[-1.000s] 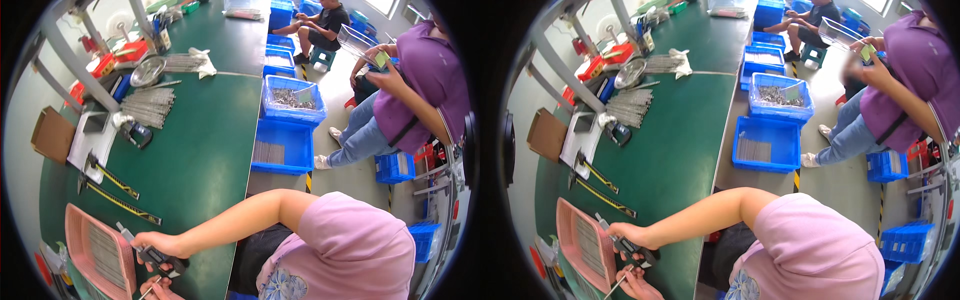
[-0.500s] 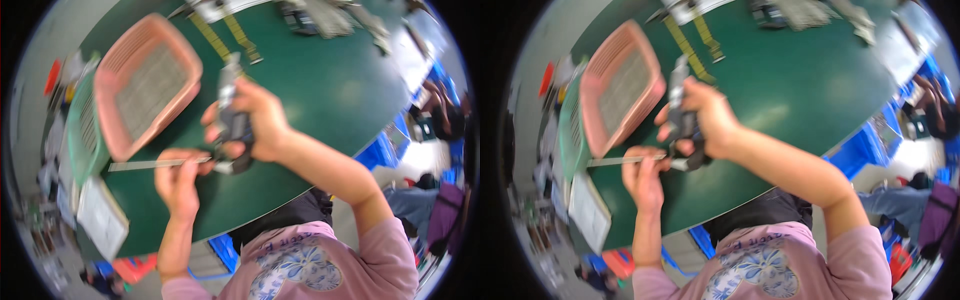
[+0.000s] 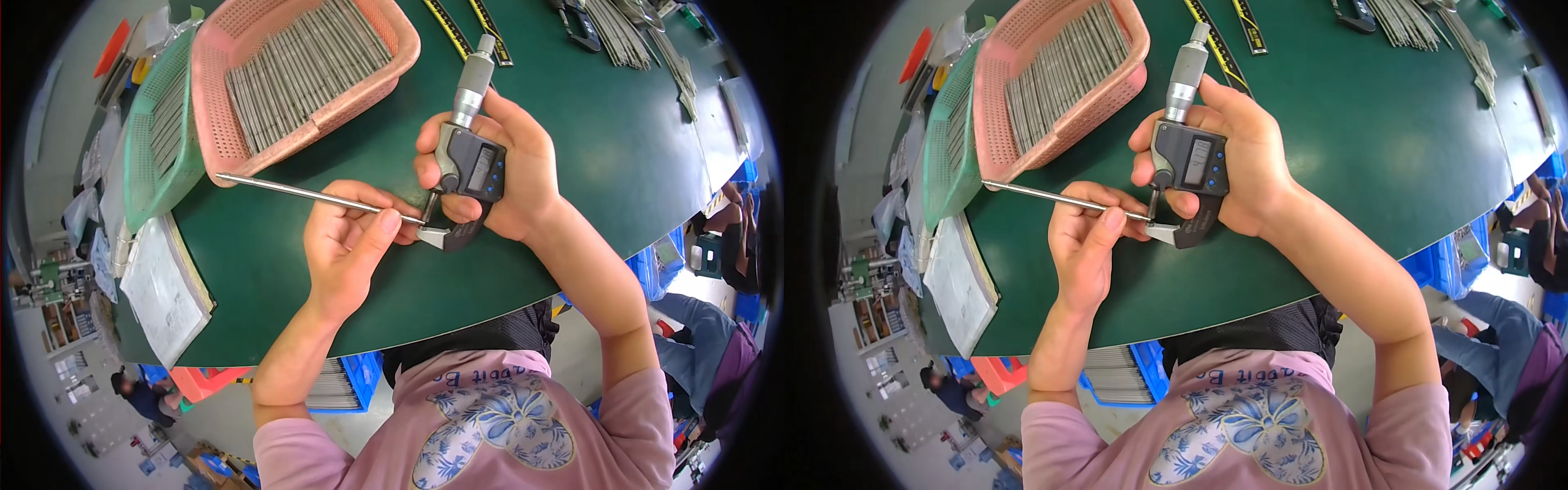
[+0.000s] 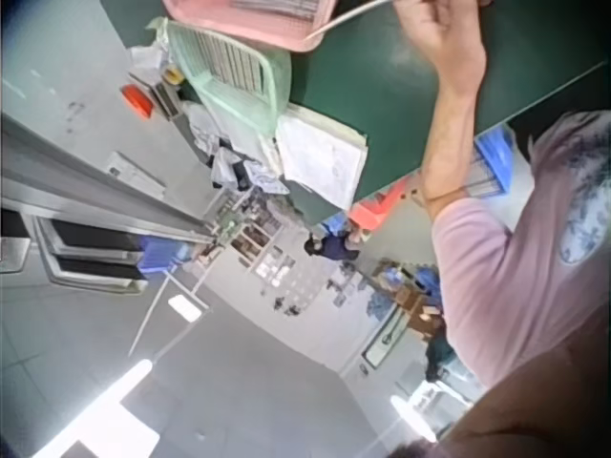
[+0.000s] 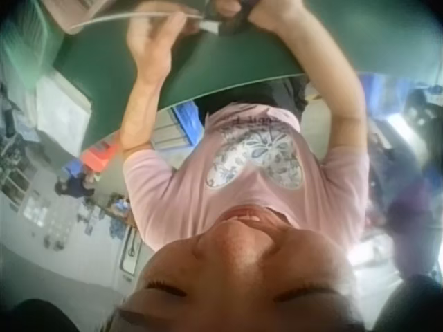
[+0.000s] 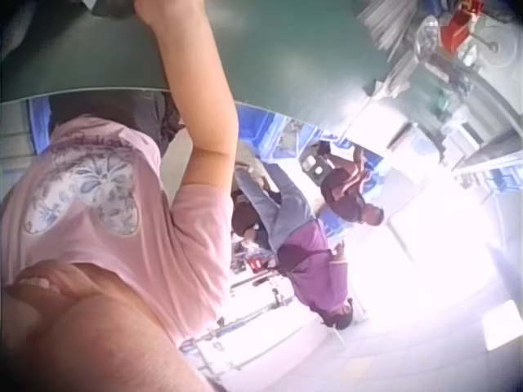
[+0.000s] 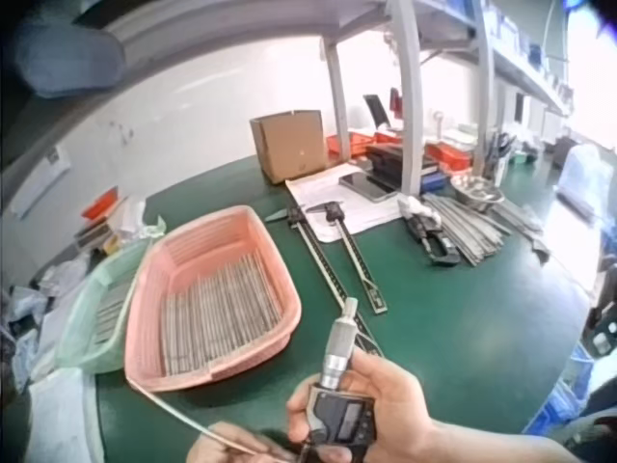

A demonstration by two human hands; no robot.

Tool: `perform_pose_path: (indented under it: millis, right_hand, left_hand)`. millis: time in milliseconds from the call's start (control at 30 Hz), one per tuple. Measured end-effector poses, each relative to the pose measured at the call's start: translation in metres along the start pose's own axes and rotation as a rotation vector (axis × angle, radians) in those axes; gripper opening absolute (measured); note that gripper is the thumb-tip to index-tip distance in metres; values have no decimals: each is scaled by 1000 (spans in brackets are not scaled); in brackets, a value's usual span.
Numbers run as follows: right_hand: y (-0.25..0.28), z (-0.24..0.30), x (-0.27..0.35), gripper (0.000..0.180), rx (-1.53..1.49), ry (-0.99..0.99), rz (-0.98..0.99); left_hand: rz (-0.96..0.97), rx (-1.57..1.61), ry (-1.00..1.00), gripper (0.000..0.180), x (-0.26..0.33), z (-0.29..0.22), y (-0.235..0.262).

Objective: The person repeatedly picks up thin metal rods from a pink basket and measures their diameter using a digital caliper. After each measurement, the rod is placed into a green basket. The process is repeated for multiple rods in a continuous loop.

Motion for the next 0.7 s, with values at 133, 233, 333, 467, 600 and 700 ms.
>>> perform_pose_path:
  millis: [133,233,333,467,600,700]
  right_hand:
    - [-2,-2,0,64,-21,-5,10]
    - [-3,-2,-1,64,-34,7,13]
    - [-2,-2,-1,63,-11,21,4]
    - [0,1,-2,62,71,54,-16]
    - [1,2,-2,63,118,86,-48]
    - [1,2,-2,64,109,66,-63]
  left_hand:
    - [6,-11,-13,15,0,-1,3]
    - [12,-13,-14,15,0,-2,3]
    - [16,-13,-9,15,0,-2,3]
    - [13,-20,-17,13,0,-1,4]
    - [24,-30,-47,13,0,-3,2]
    - [4,-23,-37,13,0,-2,4]
Point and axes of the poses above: each hand's wrist, its own x-axis away from the middle knuckle, its own y-axis out of the back of the hand, z = x × y, the point moved 10 cm from there along -x, towards the middle knuckle, and after that the axes turned 2 degrees about y, right-handed, at the moved point
